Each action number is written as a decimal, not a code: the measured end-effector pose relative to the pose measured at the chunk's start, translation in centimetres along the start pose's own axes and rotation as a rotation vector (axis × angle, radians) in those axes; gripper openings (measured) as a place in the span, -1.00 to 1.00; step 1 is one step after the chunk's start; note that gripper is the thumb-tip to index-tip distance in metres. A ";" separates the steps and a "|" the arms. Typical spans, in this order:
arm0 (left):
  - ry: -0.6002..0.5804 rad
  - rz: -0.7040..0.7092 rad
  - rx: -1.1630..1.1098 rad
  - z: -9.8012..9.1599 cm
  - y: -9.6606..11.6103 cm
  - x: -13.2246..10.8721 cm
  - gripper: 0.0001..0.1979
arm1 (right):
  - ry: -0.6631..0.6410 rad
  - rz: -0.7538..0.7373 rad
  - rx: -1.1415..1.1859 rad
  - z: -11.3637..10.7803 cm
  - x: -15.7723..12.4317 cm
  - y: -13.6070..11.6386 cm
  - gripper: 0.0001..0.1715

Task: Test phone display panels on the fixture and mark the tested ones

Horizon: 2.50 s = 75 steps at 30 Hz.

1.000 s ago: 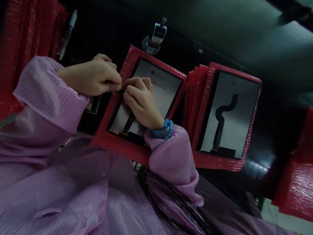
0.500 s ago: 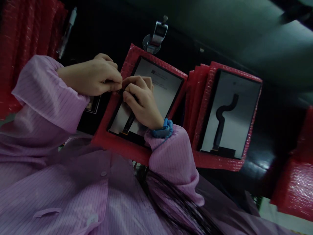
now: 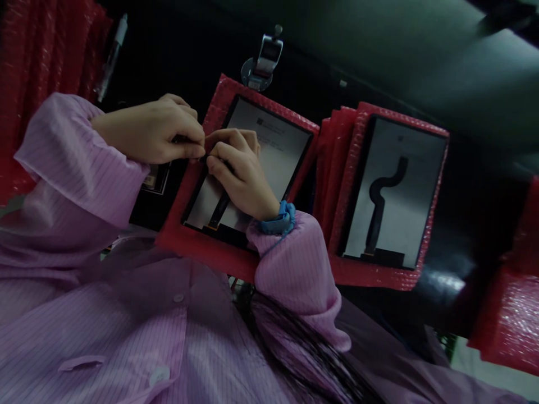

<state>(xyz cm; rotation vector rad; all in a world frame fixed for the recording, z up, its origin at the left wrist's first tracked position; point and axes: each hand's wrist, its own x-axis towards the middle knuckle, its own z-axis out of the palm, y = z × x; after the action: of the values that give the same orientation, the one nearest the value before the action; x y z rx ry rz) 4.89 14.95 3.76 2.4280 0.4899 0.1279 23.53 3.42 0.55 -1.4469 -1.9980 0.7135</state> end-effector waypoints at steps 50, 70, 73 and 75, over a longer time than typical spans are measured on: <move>0.475 -0.617 0.550 10.3 5.1 -11.6 -0.45 | 0.733 0.035 -0.019 -0.4 0.1 2.1 -0.61; 0.612 -0.208 0.278 11.4 6.9 -10.1 -0.52 | 0.769 0.560 0.020 5.6 -13.0 -3.7 -0.45; 0.595 -0.194 0.196 12.1 7.4 -9.0 -0.49 | 0.807 0.620 0.115 6.0 -12.7 -4.0 -0.42; 0.596 -0.242 0.132 11.9 7.5 -8.7 -0.46 | 0.820 0.665 0.258 5.5 -12.7 -4.6 -0.41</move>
<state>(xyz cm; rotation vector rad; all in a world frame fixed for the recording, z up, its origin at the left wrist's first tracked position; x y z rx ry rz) 1.68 -0.68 -0.71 2.4084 1.0773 0.7457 19.87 -10.46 -1.72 -1.8448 -0.7803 0.4771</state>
